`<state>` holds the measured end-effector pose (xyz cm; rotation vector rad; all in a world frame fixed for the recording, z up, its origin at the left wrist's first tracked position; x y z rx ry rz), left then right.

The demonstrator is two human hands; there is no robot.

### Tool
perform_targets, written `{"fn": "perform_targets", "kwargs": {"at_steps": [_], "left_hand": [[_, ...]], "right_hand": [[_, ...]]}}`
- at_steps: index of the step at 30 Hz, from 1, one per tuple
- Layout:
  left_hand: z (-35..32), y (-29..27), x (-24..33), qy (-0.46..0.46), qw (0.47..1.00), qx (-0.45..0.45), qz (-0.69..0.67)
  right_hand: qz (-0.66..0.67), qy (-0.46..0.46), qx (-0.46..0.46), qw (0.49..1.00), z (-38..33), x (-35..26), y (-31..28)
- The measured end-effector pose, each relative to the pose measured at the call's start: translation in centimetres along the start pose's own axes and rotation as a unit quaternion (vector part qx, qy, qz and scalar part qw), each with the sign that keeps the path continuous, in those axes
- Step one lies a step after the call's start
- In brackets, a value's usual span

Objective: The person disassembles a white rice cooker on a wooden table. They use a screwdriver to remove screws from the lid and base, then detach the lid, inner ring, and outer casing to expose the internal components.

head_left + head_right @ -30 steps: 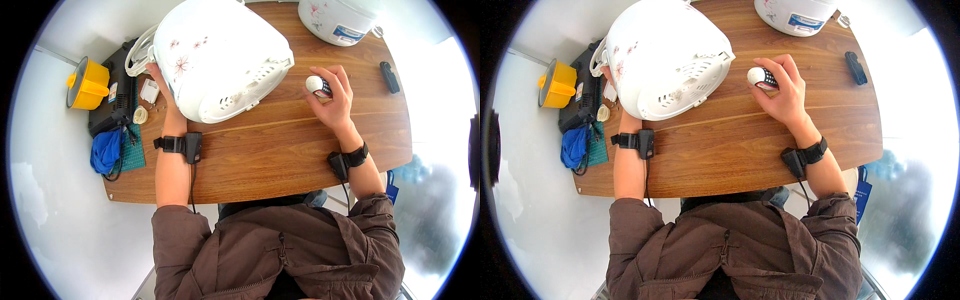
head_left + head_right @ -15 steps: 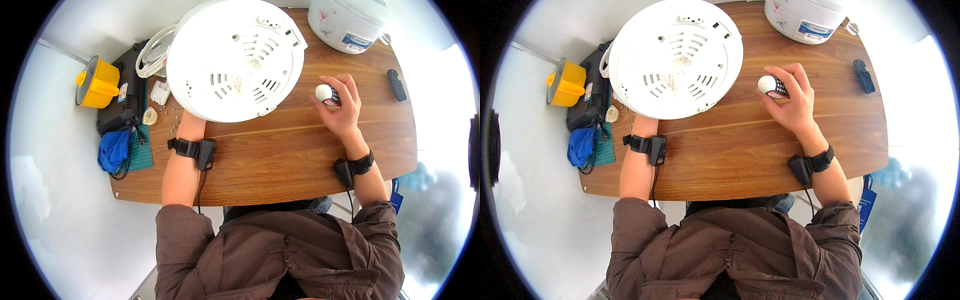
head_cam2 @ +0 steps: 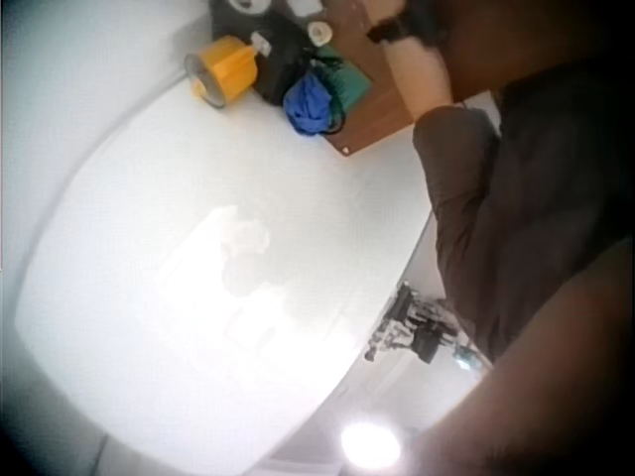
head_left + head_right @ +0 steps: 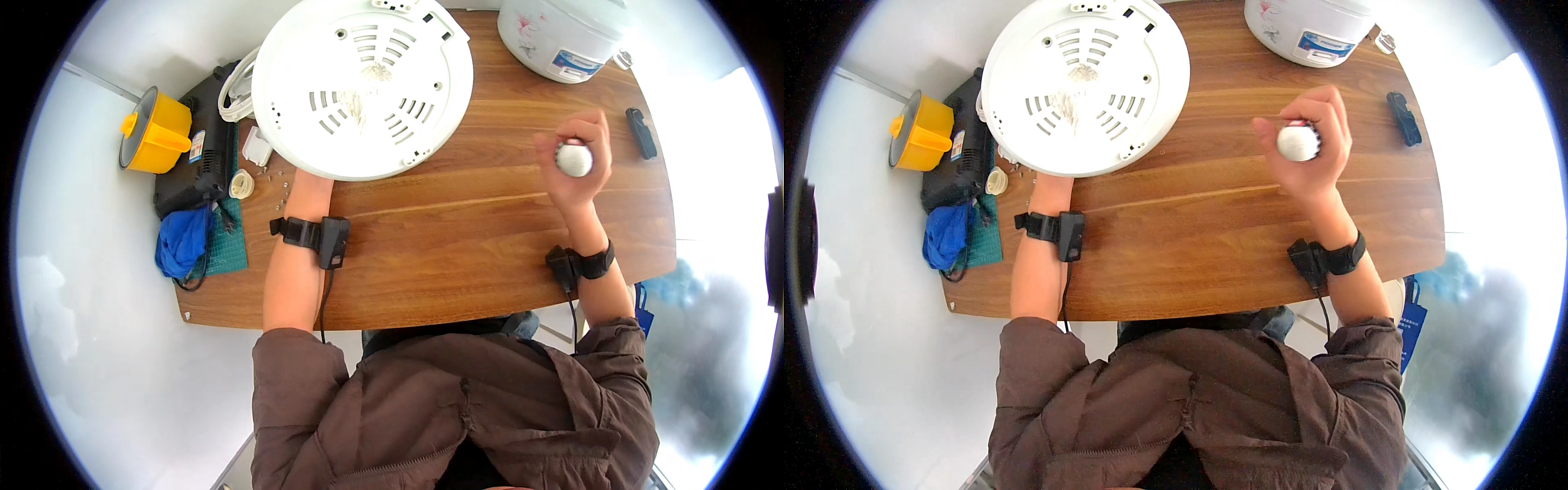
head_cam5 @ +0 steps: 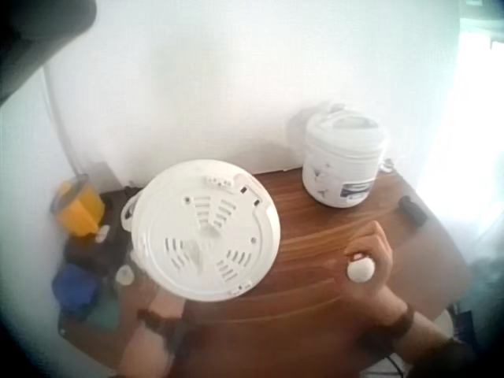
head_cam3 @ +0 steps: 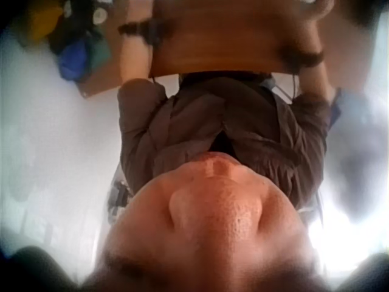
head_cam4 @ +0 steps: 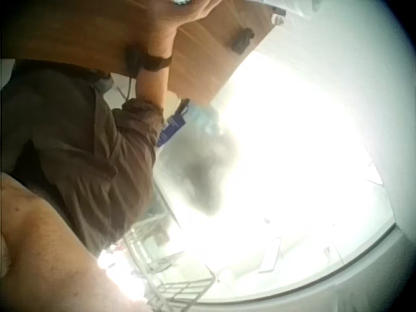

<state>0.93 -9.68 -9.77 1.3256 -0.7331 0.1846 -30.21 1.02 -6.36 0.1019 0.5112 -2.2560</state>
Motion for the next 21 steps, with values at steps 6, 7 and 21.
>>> {"fn": "perform_targets", "kwargs": {"at_steps": [6, 7, 21], "left_hand": [[0.7, -0.1, 0.4, 0.026, 0.999, 0.019, 0.015], [0.8, -0.1, 0.6, 0.03, 0.999, 0.022, 0.016], [2.7, -0.7, -0.2, 0.04, 0.998, 0.042, 0.019]], "right_hand": [[0.343, 0.016, 0.13, 0.93, 5.8, -2.3, -1.6], [0.397, -0.018, 0.122, 0.909, 7.0, -3.0, -1.8], [0.543, -0.094, 0.023, 0.834, 10.7, -5.8, 3.1]]}}
Point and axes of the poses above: each hand's wrist, its own z-axis towards the middle knuckle, its own y-axis out of the palm, x = y × z, the point moved 3 cm from there along z, towards the middle knuckle, and after that the axes turned 9 degrees about -y, right-handed, at the moved point
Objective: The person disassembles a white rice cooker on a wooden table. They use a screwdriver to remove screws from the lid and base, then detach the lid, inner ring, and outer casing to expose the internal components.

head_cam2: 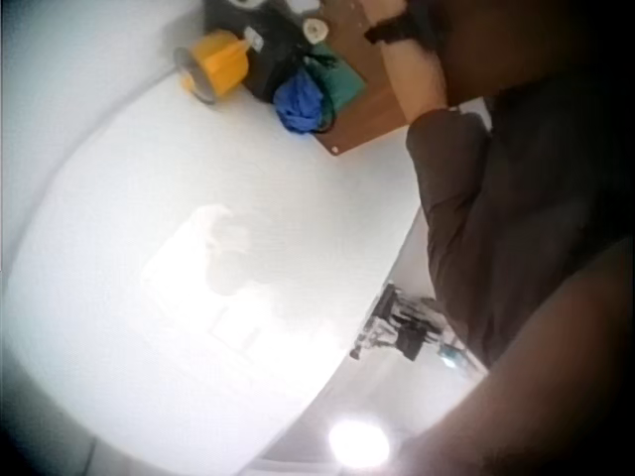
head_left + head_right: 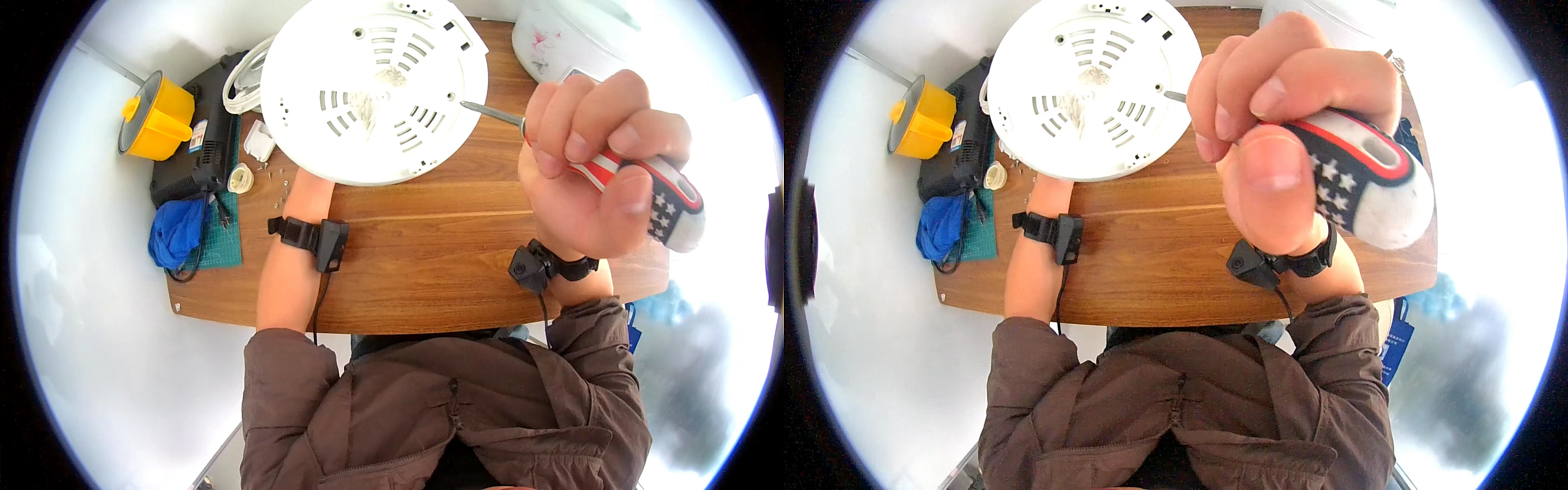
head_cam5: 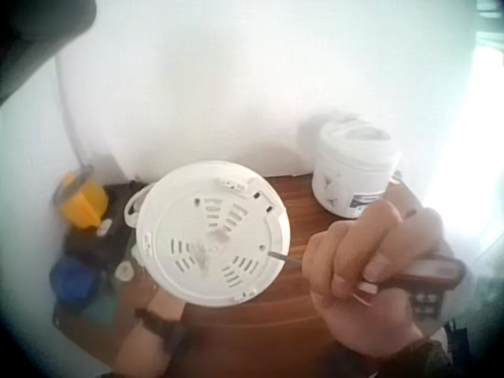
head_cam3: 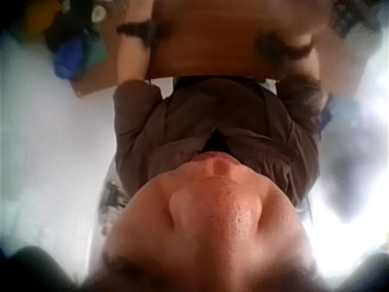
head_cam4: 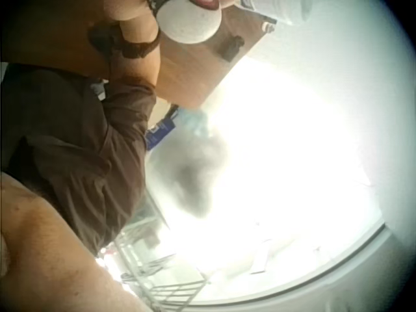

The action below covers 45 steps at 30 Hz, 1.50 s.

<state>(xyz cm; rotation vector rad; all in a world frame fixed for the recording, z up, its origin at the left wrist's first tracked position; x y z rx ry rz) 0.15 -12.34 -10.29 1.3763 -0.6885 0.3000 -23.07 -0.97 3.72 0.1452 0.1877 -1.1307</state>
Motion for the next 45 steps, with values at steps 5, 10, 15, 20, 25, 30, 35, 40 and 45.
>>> {"fn": "perform_targets", "kwargs": {"at_steps": [5, 10, 15, 20, 25, 30, 35, 40, 45], "left_hand": [[0.0, -0.5, 0.0, 0.013, 1.0, 0.006, -0.002], [-0.1, -1.0, 0.4, 0.032, 0.999, 0.01, -0.004], [-0.3, -1.3, 0.4, 0.043, 0.999, 0.013, -0.002], [-0.7, -1.6, 0.3, 0.048, 0.999, 0.014, -0.003], [-1.0, -1.6, 0.2, 0.047, 0.999, 0.017, -0.004], [-1.1, -1.5, 0.1, 0.041, 0.999, 0.02, 0.003], [-1.1, -1.3, 0.4, 0.043, 0.999, 0.019, 0.01], [-0.6, -1.4, 0.2, 0.036, 0.999, 0.018, 0.012], [-0.6, -1.3, 0.4, 0.037, 0.999, 0.018, 0.016]], "right_hand": [[-0.007, -0.003, -0.017, 1.0, -0.4, 0.8, 0.4], [-0.02, -0.014, -0.027, 0.999, -0.9, 1.3, 0.6], [-0.098, -0.012, -0.057, 0.993, -1.1, 0.8, 1.7], [-0.08, -0.021, -0.06, 0.995, -1.5, 1.2, 1.8], [0.027, 0.008, 0.075, 0.997, -1.6, 2.1, -0.9], [0.068, 0.075, 0.167, 0.981, -1.4, 2.8, -2.4], [0.067, 0.082, 0.188, 0.976, -0.6, 3.3, -2.1], [0.056, 0.099, 0.239, 0.964, -0.5, 3.6, -2.3], [0.006, 0.069, 0.356, 0.932, 0.5, 3.8, -0.7]]}}
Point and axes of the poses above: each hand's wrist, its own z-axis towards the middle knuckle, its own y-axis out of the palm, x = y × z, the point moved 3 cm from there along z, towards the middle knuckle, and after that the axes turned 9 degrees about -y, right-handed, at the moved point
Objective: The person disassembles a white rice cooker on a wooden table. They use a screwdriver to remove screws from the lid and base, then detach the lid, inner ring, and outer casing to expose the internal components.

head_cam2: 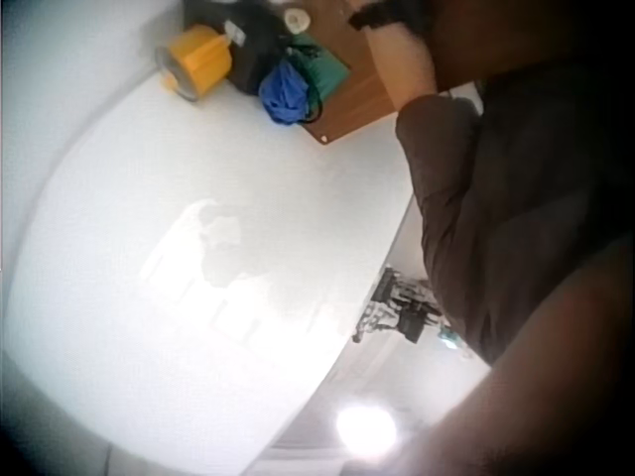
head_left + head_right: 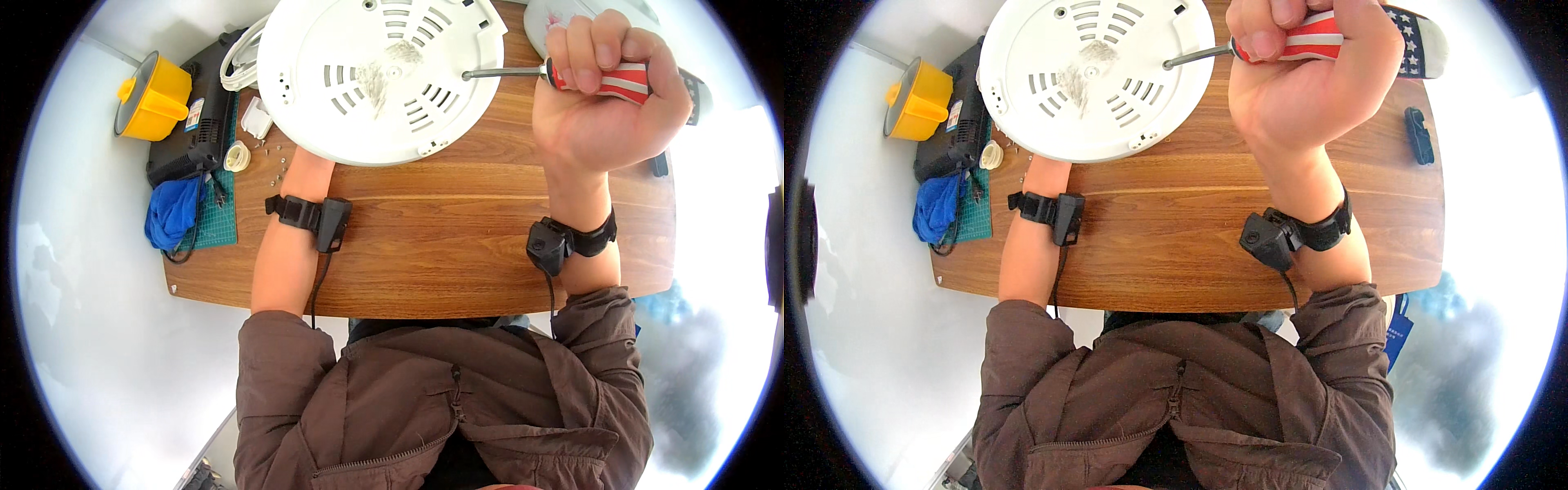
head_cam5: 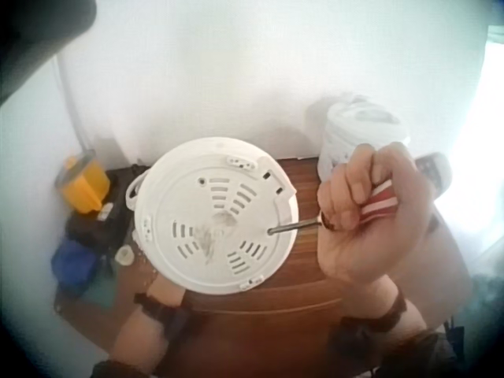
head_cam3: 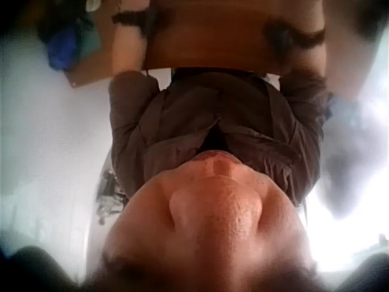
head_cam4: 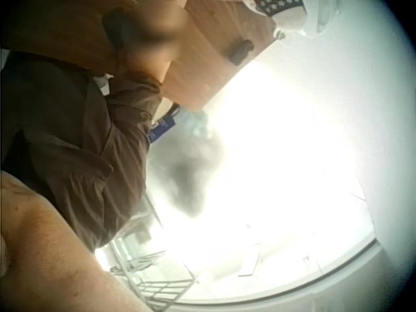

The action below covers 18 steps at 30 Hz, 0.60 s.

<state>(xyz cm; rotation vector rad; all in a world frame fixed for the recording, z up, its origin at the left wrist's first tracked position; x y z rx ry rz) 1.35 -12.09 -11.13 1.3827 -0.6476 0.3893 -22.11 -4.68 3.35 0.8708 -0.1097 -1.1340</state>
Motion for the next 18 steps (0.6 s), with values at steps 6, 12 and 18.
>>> {"fn": "perform_targets", "kwargs": {"at_steps": [6, 12, 18], "left_hand": [[0.0, 0.2, 0.0, -0.003, 1.0, 0.0, 0.0], [0.0, 0.0, 0.0, -0.004, 1.0, 0.004, 0.003], [0.4, 0.3, 0.1, -0.003, 1.0, 0.002, 0.006]], "right_hand": [[0.038, 0.051, 0.052, 0.997, 0.6, 0.4, -1.3], [0.047, 0.108, 0.099, 0.988, 0.5, 0.9, -0.8], [0.045, 0.201, 0.097, 0.974, -0.3, 2.3, -1.1]]}}
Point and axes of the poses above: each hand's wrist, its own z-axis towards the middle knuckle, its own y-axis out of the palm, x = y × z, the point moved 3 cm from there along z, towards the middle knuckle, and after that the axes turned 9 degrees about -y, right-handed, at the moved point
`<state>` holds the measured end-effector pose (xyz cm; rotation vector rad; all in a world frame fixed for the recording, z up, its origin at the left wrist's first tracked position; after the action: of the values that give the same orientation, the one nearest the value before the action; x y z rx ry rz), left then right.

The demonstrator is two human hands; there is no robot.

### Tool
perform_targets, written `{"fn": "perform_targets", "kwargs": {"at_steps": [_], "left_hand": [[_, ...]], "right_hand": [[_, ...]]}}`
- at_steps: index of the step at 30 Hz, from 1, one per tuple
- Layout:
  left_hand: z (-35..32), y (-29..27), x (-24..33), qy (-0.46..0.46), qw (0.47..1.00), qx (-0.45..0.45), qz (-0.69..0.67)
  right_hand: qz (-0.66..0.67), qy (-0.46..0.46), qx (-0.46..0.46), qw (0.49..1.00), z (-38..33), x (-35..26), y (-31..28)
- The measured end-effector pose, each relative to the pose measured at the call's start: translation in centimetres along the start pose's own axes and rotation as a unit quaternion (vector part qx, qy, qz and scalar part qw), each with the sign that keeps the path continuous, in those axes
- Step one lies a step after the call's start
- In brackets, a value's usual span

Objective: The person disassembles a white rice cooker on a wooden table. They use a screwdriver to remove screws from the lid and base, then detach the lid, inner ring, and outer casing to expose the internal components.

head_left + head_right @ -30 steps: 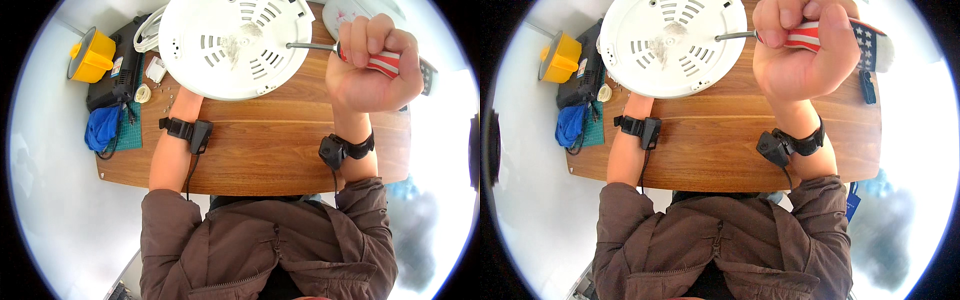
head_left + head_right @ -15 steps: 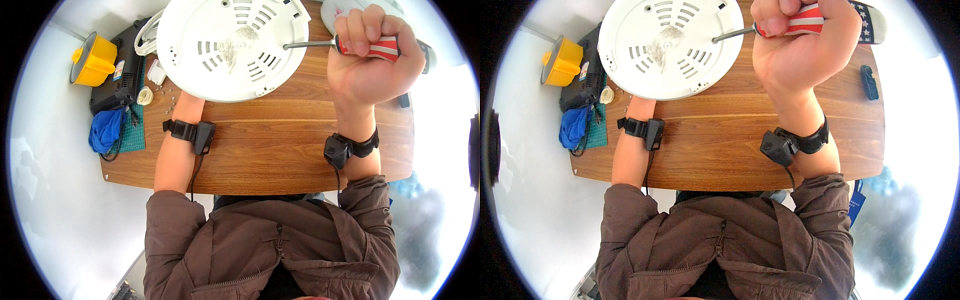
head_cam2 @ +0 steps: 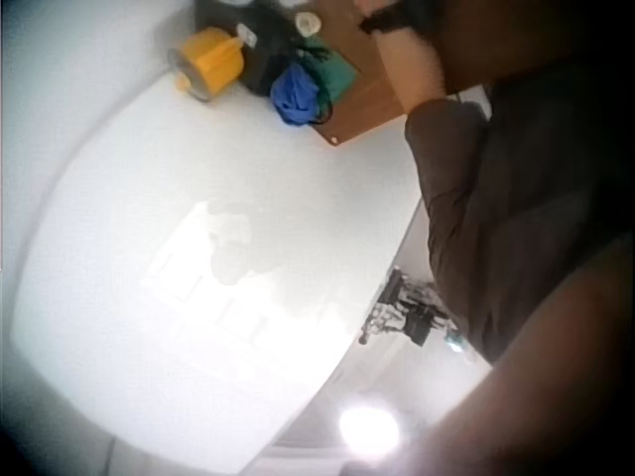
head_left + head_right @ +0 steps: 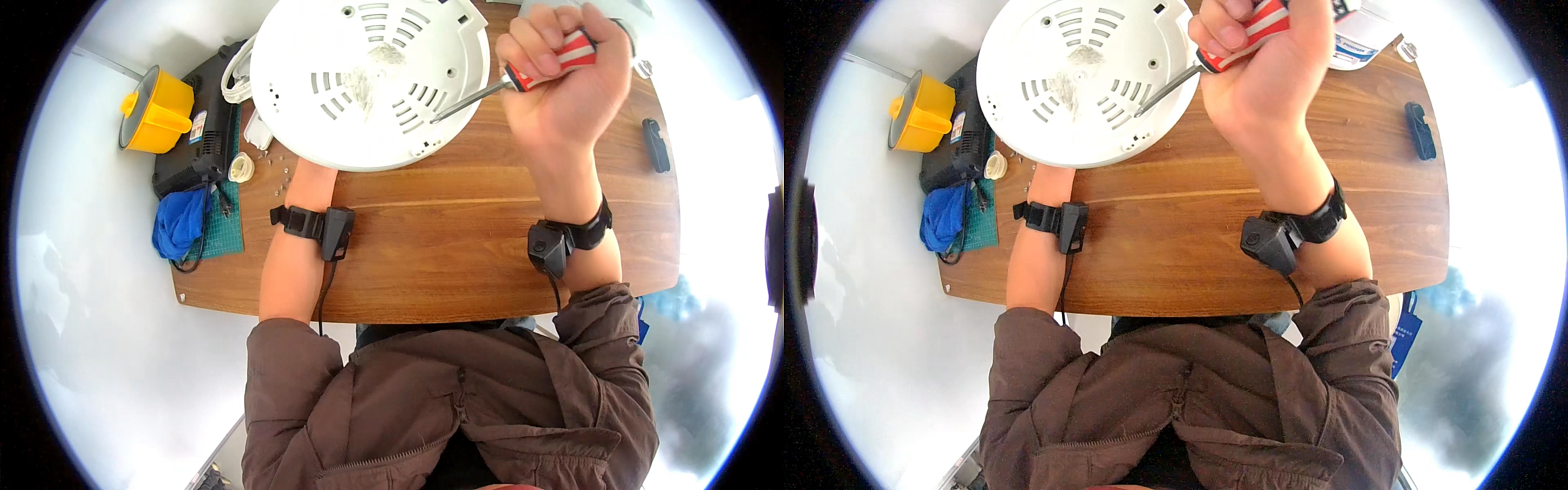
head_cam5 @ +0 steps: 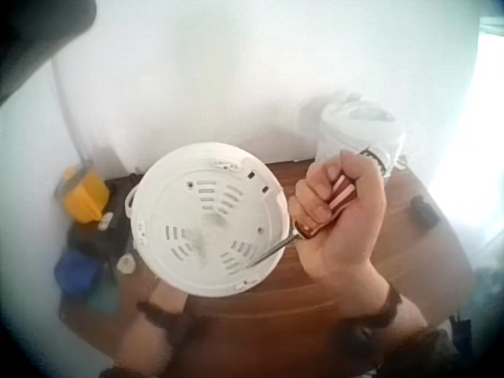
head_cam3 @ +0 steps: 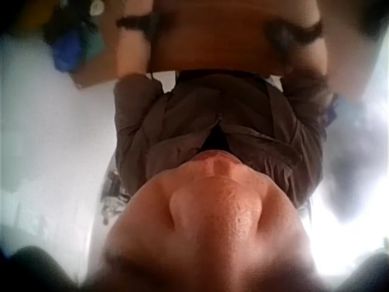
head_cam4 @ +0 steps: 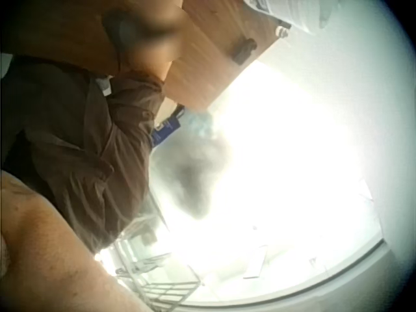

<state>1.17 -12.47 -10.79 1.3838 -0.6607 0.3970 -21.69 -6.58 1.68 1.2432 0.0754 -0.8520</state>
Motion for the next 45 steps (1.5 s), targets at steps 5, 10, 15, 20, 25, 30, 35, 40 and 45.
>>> {"fn": "perform_targets", "kwargs": {"at_steps": [5, 10, 15, 20, 25, 30, 35, 40, 45], "left_hand": [[0.1, -0.2, -0.1, 0.005, 1.0, -0.002, -0.001], [-0.2, -0.4, 0.2, 0.01, 1.0, -0.001, -0.001], [0.3, -0.2, -0.3, 0.006, 1.0, -0.005, -0.006], [0.0, -0.5, 0.0, 0.016, 1.0, 0.0, -0.003], [0.2, -0.4, -0.2, 0.02, 1.0, 0.001, -0.003], [0.0, -0.6, -0.2, 0.025, 1.0, 0.004, -0.005], [0.1, -0.6, -0.3, 0.025, 1.0, 0.005, -0.007], [0.2, -0.6, -0.2, 0.029, 1.0, 0.009, -0.007], [-0.1, -1.0, 0.0, 0.034, 0.999, 0.016, -0.008]], "right_hand": [[-0.017, -0.102, -0.029, 0.994, -0.4, -2.5, 0.7], [-0.033, -0.131, -0.222, 0.966, -0.6, -3.5, 0.0], [-0.097, -0.207, -0.317, 0.92, -1.5, -3.9, 0.2], [-0.098, -0.227, -0.414, 0.876, -1.8, -3.0, -0.1], [-0.139, -0.255, -0.425, 0.857, -2.9, -2.5, 0.4], [-0.097, -0.183, -0.41, 0.888, -2.1, -3.1, 0.2], [-0.062, -0.164, -0.152, 0.973, -0.7, -2.4, 0.8], [-0.053, -0.131, -0.065, 0.988, 0.4, -2.0, 0.4], [-0.133, -0.111, -0.057, 0.983, 1.1, -2.3, 0.7]]}}
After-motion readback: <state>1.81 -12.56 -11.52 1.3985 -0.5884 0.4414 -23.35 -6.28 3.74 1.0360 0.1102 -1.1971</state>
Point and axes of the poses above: each hand's wrist, its own z-axis towards the middle knuckle, its own y-axis out of the palm, x = y × z, the point moved 3 cm from there along z, towards the middle knuckle, and after that the axes turned 9 degrees about -y, right-handed, at the moved point
